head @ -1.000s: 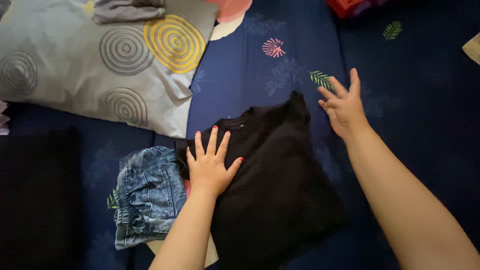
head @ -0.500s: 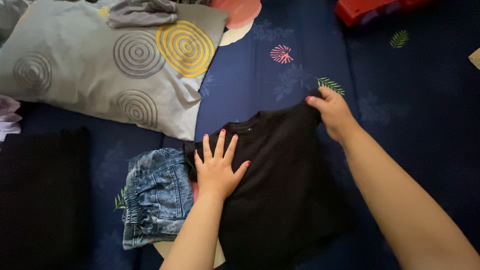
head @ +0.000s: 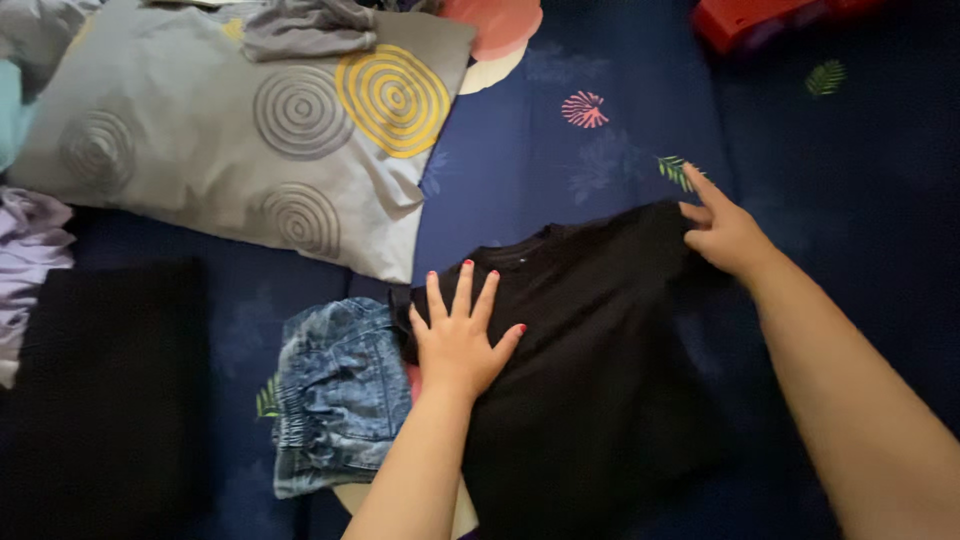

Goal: The person folds laundry on a mattress covered with a pile of clothes. They smooth out a tie-dye garment and fold it, then fold a pair of denim shorts, black pants, a black shirt, and a light purple shirt, stacking the folded items on the mattress.

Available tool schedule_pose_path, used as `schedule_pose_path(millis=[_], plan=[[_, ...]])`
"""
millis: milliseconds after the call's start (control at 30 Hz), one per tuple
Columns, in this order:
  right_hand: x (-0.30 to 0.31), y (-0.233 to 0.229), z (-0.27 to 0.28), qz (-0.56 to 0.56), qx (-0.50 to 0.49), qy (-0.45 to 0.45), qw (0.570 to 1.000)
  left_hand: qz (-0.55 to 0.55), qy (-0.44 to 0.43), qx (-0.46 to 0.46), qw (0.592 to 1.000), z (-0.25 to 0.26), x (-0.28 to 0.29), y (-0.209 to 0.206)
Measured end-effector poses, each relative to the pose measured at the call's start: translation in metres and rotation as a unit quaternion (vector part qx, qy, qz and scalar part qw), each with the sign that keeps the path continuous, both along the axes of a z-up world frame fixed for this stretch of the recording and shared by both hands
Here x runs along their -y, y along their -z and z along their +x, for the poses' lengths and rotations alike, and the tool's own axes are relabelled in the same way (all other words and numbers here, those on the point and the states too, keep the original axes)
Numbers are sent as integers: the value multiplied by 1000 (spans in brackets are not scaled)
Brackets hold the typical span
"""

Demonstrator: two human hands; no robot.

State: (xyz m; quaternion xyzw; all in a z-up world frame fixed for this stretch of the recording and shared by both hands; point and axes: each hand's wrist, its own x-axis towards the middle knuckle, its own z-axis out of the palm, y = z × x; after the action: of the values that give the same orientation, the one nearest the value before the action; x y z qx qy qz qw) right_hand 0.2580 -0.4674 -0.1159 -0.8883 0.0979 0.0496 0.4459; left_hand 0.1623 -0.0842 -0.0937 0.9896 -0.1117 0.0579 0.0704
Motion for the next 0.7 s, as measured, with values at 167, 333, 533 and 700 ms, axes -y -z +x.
schedule_pose_path(millis=[167,333,533,700], plan=[[-4,-9,2,-157,190,-58,967,-6,23,-30,999,10,-11,-23],[-49,-15,12,-261,295,-99,914,62,-107,-126,984,39,-67,-30],[-121,-32,30,-334,150,-303,880,-246,-37,-282,927,87,-127,-19],[-104,-58,35,-347,36,-292,891,-426,25,-230,874,90,-128,-47]])
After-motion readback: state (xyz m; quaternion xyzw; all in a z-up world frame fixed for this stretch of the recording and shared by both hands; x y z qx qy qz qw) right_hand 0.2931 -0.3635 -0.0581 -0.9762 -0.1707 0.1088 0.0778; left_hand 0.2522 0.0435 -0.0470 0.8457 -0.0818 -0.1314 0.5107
